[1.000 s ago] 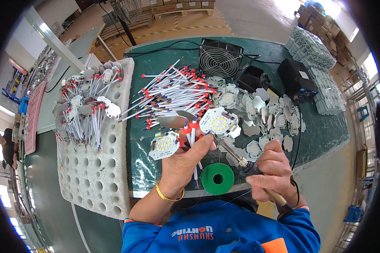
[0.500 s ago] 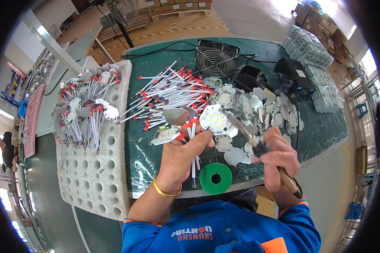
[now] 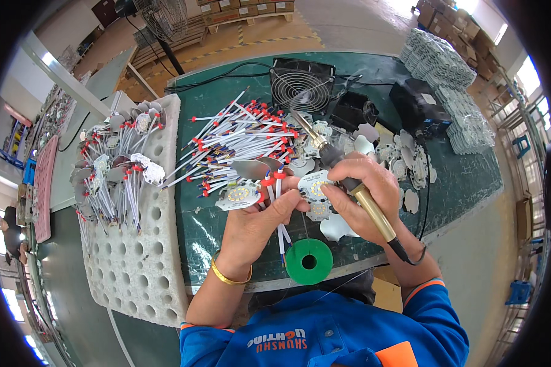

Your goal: The person solders electrical wires onto LED circuit boards using a soldering iron and solder wire.

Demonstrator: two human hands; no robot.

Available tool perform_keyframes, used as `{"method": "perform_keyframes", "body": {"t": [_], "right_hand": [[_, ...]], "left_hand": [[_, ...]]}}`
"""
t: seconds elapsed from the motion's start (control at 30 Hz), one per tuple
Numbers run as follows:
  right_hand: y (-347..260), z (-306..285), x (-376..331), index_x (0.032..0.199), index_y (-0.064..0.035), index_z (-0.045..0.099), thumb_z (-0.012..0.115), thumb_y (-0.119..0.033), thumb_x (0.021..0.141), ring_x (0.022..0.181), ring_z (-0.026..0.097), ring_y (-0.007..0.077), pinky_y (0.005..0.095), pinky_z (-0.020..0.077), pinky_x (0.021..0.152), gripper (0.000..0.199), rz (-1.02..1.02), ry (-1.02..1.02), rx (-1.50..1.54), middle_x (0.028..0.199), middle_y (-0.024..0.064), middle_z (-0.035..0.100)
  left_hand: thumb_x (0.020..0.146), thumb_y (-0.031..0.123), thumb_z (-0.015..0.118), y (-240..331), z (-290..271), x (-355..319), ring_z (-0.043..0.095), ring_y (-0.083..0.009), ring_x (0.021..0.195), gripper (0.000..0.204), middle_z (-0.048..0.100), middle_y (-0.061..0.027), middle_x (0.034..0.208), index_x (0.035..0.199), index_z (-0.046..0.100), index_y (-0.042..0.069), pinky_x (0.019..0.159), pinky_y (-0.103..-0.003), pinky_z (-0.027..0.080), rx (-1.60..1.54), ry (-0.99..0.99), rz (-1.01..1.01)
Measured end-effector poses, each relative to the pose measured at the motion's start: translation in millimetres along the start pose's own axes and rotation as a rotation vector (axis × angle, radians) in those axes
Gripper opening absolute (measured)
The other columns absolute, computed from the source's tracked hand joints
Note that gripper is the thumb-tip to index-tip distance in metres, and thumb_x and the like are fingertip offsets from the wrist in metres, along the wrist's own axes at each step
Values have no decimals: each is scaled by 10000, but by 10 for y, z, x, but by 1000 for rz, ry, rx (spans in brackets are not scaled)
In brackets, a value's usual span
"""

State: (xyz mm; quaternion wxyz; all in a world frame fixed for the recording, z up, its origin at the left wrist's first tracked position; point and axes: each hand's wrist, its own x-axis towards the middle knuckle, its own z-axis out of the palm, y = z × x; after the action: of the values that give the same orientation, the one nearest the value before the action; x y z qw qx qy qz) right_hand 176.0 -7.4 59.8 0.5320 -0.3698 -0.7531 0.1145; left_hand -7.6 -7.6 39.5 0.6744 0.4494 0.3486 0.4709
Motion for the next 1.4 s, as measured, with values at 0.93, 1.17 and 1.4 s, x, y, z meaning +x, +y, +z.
{"method": "perform_keyframes", "body": {"t": [0.93, 1.17, 1.4], "right_hand": [[-12, 181, -445, 945, -63, 412, 673, 14, 753, 607, 475, 191, 287, 371, 504, 334, -100, 55, -123, 757, 128, 514], [-39, 172, -496, 941, -62, 415, 675, -3, 759, 614, 492, 206, 308, 386, 511, 323, -101, 70, -158, 771, 138, 521], [-35, 212, -469, 898, -99, 480, 715, -24, 706, 554, 464, 200, 304, 359, 458, 313, -82, 86, -167, 699, 102, 495]], "left_hand": [[810, 57, 638, 0, 68, -119, 633, -132, 748, 198, 635, -53, 844, 996, 596, 2, 535, -209, 420, -101, 68, -56], [805, 62, 645, 12, 69, -110, 628, -128, 731, 199, 625, -34, 837, 985, 588, -1, 525, -208, 416, -142, 16, -66], [796, 62, 655, 14, 67, -109, 615, -117, 708, 197, 621, -43, 829, 973, 593, 1, 513, -204, 406, -141, 50, -72]]}}
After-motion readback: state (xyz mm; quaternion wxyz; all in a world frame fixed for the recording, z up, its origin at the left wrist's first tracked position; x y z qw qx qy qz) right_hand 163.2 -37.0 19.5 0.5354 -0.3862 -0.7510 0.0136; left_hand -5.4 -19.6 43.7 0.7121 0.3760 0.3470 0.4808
